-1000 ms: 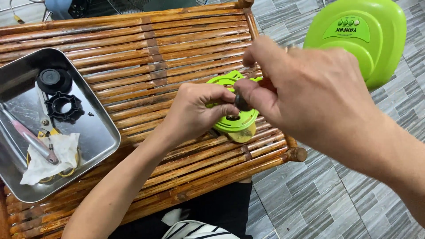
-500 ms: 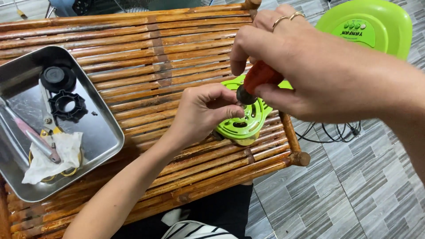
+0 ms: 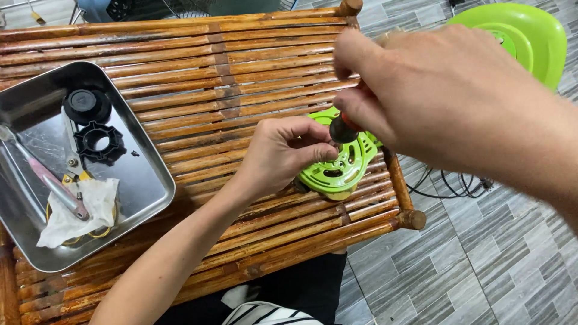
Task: The person uses a screwdriver to unscrew and remove screws from the central hub of a green fan motor housing. They place the removed screws into a metal tray on the table. The person continues to unscrew and remove additional screws from the fan housing throughout the video.
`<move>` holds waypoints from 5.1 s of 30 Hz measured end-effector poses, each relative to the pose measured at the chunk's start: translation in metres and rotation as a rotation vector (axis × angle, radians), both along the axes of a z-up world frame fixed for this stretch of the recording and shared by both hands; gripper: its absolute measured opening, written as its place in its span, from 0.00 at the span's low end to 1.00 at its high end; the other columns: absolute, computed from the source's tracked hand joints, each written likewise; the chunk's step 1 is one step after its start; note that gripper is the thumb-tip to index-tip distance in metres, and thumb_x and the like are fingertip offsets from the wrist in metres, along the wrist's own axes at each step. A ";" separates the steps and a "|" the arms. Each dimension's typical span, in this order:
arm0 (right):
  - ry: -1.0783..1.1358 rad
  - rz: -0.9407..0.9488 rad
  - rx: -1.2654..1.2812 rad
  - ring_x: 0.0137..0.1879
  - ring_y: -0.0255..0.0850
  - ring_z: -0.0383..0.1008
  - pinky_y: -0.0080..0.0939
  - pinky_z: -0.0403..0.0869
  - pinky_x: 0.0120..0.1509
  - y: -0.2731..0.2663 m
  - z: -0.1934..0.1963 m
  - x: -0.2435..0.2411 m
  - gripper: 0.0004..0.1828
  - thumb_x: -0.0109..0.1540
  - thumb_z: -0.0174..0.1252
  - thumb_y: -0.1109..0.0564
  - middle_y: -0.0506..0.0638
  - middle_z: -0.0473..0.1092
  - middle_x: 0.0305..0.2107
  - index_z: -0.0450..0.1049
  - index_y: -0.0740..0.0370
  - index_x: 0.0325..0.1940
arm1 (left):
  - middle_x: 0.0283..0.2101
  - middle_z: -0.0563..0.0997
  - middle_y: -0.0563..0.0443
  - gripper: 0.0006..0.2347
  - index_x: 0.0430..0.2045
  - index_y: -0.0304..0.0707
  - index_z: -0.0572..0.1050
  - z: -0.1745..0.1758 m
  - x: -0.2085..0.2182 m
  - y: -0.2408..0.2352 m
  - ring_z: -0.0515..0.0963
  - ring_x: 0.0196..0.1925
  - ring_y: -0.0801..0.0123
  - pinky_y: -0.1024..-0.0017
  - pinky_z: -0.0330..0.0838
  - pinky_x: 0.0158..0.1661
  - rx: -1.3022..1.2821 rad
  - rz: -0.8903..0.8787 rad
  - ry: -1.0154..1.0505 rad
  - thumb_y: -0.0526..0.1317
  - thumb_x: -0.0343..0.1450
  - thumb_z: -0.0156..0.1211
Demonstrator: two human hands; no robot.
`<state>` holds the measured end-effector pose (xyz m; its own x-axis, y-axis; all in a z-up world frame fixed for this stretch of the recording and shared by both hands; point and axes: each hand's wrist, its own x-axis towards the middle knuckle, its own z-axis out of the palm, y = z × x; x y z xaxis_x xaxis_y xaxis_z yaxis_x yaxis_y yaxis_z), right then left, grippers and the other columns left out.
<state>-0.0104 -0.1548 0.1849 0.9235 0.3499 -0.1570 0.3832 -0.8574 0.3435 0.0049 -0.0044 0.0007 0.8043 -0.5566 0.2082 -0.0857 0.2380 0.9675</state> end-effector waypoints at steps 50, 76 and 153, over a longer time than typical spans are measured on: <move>0.173 0.237 0.374 0.52 0.54 0.70 0.53 0.72 0.49 -0.006 0.006 0.000 0.31 0.47 0.59 0.67 0.56 0.68 0.49 0.68 0.63 0.56 | 0.35 0.86 0.54 0.06 0.34 0.37 0.82 0.008 0.022 0.007 0.83 0.36 0.77 0.79 0.81 0.41 -0.005 -0.357 0.018 0.28 0.69 0.62; -0.033 0.054 0.373 0.25 0.50 0.74 0.52 0.70 0.27 0.000 -0.004 -0.003 0.18 0.67 0.62 0.54 0.54 0.76 0.29 0.72 0.67 0.57 | 0.27 0.79 0.54 0.13 0.23 0.40 0.70 -0.012 0.010 -0.009 0.74 0.26 0.79 0.83 0.71 0.30 -0.131 -0.209 0.125 0.25 0.62 0.72; -0.033 -0.537 2.228 0.37 0.34 0.69 0.28 0.72 0.33 -0.100 -0.264 0.014 0.22 0.66 0.46 0.62 0.48 0.68 0.41 0.58 0.51 0.65 | 0.36 0.81 0.52 0.11 0.37 0.43 0.75 -0.083 -0.093 0.133 0.81 0.34 0.69 0.76 0.84 0.34 0.547 0.754 0.101 0.28 0.64 0.60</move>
